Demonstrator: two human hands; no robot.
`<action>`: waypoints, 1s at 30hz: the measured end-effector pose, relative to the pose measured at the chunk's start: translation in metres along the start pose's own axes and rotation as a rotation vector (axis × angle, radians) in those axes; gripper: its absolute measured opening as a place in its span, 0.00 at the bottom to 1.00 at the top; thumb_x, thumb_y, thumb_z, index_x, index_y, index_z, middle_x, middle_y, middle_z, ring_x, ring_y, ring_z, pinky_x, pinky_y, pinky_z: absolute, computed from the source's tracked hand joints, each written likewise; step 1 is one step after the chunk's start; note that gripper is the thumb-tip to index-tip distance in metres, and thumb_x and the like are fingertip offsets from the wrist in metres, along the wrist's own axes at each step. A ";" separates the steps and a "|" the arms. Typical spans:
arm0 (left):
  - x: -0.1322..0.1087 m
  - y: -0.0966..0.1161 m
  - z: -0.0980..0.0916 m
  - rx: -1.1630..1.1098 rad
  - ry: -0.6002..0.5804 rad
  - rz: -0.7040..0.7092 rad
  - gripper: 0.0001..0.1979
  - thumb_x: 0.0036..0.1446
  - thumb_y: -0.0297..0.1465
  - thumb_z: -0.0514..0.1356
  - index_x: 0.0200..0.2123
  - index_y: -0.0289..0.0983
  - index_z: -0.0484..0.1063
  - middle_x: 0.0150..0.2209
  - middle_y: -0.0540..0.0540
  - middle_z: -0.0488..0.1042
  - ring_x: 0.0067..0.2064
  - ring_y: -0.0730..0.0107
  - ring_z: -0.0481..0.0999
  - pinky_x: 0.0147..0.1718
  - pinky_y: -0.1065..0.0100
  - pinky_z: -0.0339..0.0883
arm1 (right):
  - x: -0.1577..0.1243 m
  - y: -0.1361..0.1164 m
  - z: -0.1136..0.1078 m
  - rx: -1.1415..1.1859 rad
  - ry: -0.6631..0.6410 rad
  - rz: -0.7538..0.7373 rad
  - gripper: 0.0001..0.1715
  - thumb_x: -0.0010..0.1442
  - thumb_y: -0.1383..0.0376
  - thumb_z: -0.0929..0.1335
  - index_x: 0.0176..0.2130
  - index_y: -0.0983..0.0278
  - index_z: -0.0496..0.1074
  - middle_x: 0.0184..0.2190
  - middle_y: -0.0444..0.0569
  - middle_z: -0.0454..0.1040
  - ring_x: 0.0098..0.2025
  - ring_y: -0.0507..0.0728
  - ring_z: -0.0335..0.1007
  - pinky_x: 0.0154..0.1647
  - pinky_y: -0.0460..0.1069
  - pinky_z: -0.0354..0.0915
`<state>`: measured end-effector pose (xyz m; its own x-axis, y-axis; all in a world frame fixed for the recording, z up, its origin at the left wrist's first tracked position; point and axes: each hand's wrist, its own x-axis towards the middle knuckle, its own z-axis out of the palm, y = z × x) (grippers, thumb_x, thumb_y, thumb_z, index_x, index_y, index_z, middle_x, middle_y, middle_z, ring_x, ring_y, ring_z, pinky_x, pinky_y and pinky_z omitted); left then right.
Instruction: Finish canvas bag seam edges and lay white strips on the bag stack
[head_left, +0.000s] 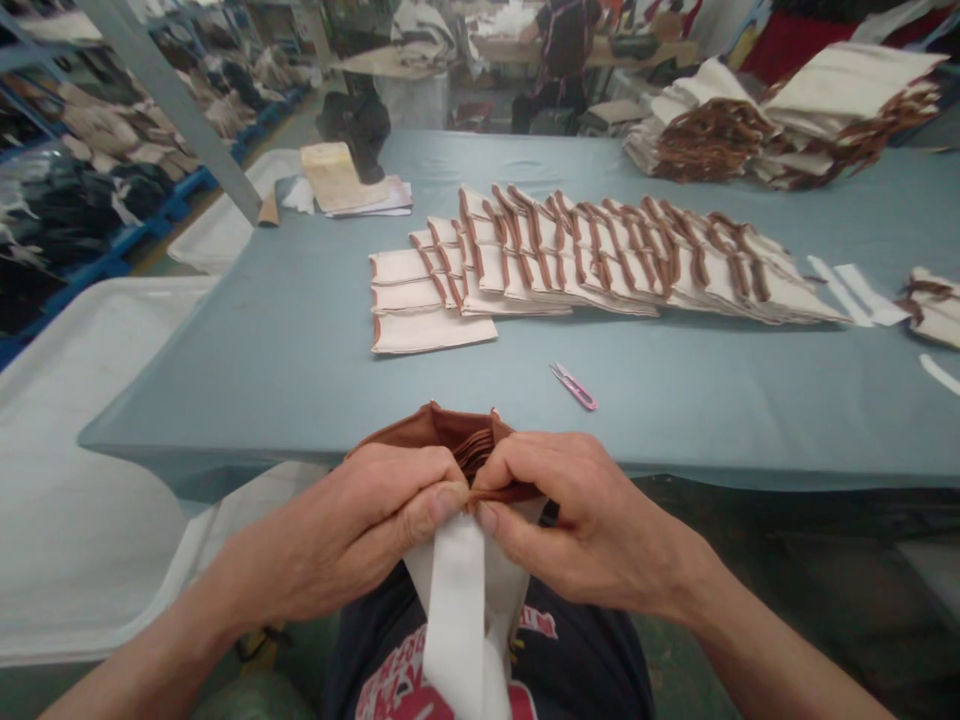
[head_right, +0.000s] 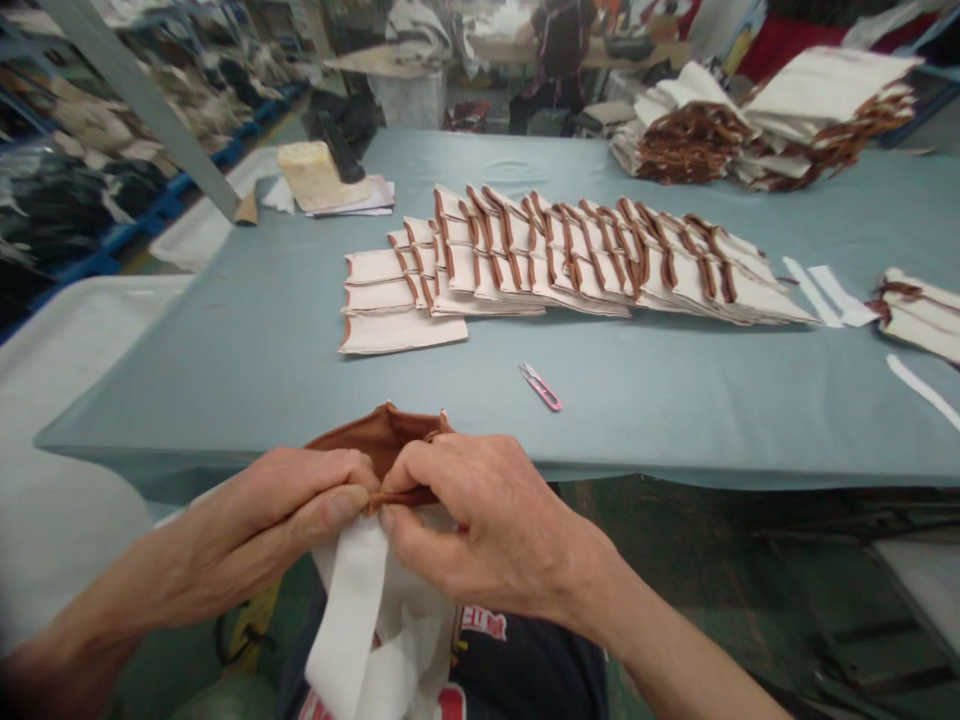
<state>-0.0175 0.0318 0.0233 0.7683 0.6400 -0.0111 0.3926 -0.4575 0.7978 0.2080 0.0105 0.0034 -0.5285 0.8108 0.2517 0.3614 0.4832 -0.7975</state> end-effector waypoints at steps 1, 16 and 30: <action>0.001 0.000 0.000 -0.007 0.005 0.002 0.18 0.75 0.31 0.47 0.28 0.39 0.59 0.27 0.55 0.65 0.30 0.74 0.63 0.30 0.72 0.56 | 0.000 0.000 -0.001 -0.012 -0.008 -0.002 0.06 0.62 0.72 0.69 0.32 0.63 0.71 0.26 0.42 0.73 0.28 0.50 0.64 0.33 0.46 0.57; 0.005 -0.010 -0.001 -0.244 0.013 -0.078 0.19 0.73 0.35 0.49 0.27 0.37 0.62 0.25 0.55 0.61 0.27 0.76 0.61 0.26 0.74 0.57 | 0.005 0.007 -0.005 0.153 -0.096 0.140 0.05 0.63 0.68 0.71 0.34 0.63 0.72 0.29 0.41 0.76 0.29 0.49 0.69 0.35 0.45 0.61; -0.008 -0.005 0.003 -0.190 0.162 -0.131 0.09 0.61 0.25 0.58 0.32 0.35 0.78 0.23 0.54 0.73 0.23 0.79 0.67 0.23 0.79 0.59 | 0.007 0.000 0.013 0.108 0.024 0.131 0.07 0.60 0.66 0.68 0.29 0.62 0.68 0.24 0.41 0.70 0.26 0.50 0.63 0.31 0.46 0.58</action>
<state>-0.0240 0.0272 0.0171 0.6208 0.7831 -0.0370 0.3696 -0.2507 0.8947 0.1940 0.0121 -0.0020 -0.4634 0.8727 0.1540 0.3404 0.3357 -0.8783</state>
